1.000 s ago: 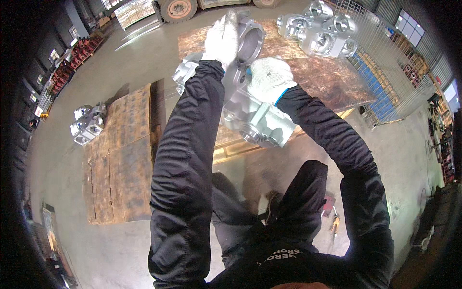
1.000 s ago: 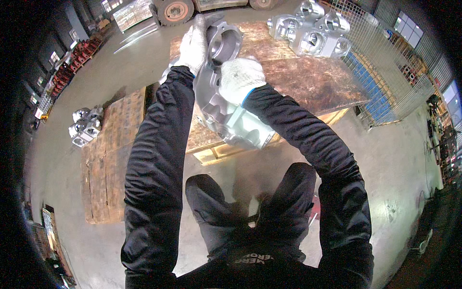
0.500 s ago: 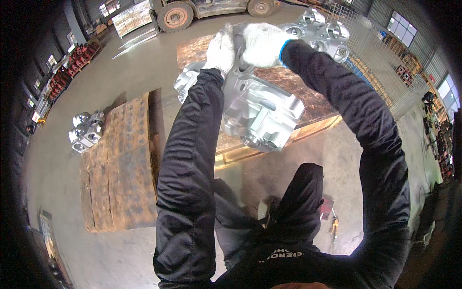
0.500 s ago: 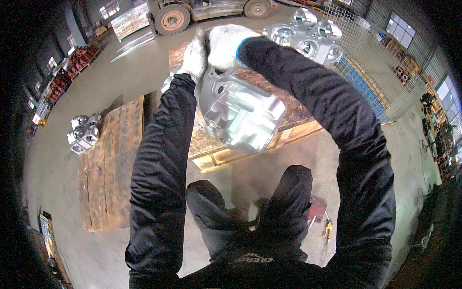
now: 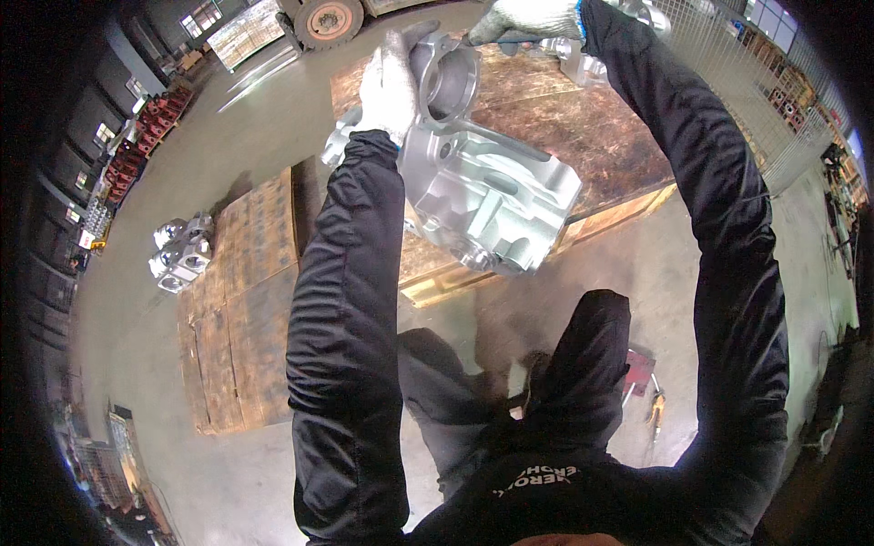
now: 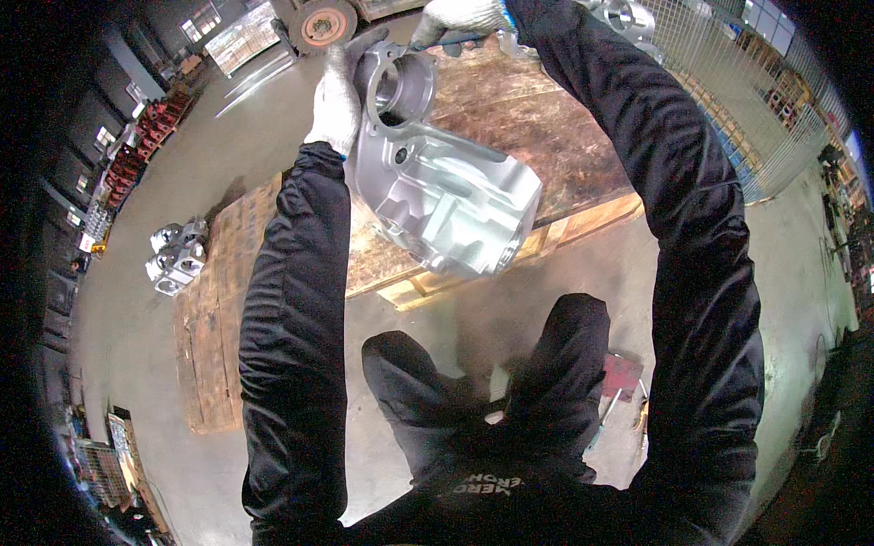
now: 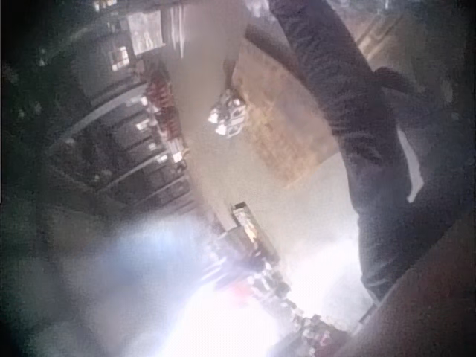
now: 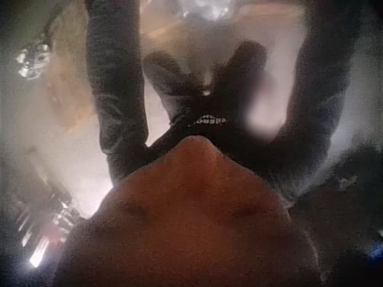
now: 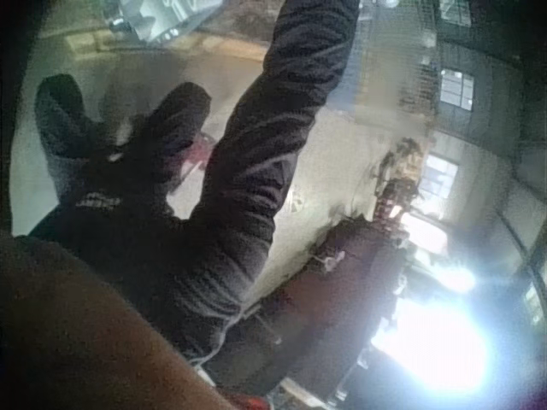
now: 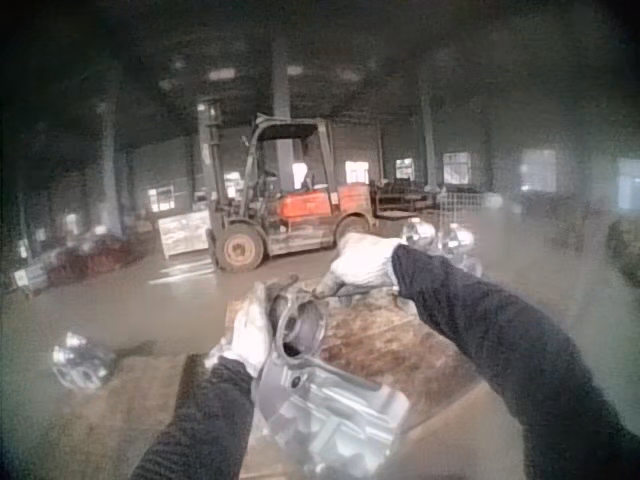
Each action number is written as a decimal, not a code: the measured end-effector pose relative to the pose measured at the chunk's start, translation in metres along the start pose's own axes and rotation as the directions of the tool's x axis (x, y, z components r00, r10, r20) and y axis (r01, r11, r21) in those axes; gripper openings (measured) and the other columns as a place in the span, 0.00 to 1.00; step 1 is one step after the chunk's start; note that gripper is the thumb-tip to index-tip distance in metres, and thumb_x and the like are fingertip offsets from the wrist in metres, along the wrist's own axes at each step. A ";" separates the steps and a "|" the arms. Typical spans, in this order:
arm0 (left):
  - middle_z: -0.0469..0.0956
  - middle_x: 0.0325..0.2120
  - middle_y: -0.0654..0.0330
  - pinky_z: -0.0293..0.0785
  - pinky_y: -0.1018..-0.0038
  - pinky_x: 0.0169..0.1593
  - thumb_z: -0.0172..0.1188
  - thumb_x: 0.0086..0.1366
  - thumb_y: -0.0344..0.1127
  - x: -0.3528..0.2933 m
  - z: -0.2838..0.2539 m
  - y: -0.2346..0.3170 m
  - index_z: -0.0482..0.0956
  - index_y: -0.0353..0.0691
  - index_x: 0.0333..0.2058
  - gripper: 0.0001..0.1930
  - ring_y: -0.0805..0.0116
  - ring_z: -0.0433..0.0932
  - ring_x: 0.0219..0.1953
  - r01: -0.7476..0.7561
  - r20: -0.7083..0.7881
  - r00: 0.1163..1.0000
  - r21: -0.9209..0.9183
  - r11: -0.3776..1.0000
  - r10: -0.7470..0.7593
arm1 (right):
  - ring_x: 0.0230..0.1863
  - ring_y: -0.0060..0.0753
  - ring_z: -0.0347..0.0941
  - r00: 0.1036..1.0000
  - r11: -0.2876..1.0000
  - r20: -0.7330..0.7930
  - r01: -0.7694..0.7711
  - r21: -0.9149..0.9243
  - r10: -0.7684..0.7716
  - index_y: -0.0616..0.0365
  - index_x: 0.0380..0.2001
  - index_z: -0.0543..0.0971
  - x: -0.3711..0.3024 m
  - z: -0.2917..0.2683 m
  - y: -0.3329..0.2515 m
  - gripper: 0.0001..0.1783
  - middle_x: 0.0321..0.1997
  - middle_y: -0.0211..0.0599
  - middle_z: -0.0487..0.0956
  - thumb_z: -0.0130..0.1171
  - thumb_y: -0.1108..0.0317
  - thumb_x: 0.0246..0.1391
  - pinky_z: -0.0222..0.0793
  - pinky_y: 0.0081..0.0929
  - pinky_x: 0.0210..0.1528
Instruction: The person sits on the floor and cleans a silver metal part using a red abrasive pad. They rotate the part to wipe different surfaces and edges, then place it on a wooden pallet and repeat the process with another similar part.
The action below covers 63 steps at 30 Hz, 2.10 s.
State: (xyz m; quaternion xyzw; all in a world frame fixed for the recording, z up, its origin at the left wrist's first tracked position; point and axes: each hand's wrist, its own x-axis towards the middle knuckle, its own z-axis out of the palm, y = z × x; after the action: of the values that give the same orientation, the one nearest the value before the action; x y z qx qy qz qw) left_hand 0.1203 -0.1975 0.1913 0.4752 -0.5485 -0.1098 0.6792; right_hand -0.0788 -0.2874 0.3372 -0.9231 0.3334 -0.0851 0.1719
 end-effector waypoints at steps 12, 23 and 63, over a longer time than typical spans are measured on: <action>0.73 0.64 0.54 0.60 0.67 0.72 0.32 0.80 0.62 0.002 -0.006 -0.002 0.73 0.34 0.64 0.37 0.63 0.70 0.66 0.045 0.062 0.997 -0.155 0.987 -0.036 | 0.30 0.20 0.78 0.982 0.798 -0.143 0.182 0.574 -0.121 0.55 0.45 0.88 0.032 0.115 0.114 0.26 0.31 0.29 0.84 0.63 0.42 0.63 0.76 0.25 0.33; 0.75 0.61 0.56 0.59 0.68 0.71 0.34 0.81 0.59 0.001 0.007 -0.008 0.74 0.35 0.63 0.34 0.65 0.71 0.64 -0.096 0.057 0.994 -0.017 0.995 0.097 | 0.39 0.22 0.80 0.976 0.856 -0.187 0.188 0.482 -0.110 0.53 0.56 0.85 0.024 0.187 0.127 0.22 0.41 0.33 0.89 0.64 0.52 0.67 0.75 0.27 0.47; 0.84 0.46 0.57 0.77 0.70 0.54 0.72 0.62 0.35 0.006 0.019 0.007 0.81 0.43 0.54 0.22 0.64 0.84 0.48 -0.254 0.123 0.966 0.602 0.757 0.227 | 0.54 0.51 0.79 0.794 0.947 -0.562 0.317 0.061 -0.229 0.36 0.54 0.83 -0.033 0.236 0.138 0.16 0.49 0.40 0.84 0.57 0.53 0.65 0.68 0.49 0.61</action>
State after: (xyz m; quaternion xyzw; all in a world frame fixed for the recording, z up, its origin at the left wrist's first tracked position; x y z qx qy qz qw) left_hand 0.1038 -0.2079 0.1990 0.5925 -0.6248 0.1521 0.4852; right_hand -0.1207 -0.3030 0.0654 -0.8823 0.2240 -0.3947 0.1250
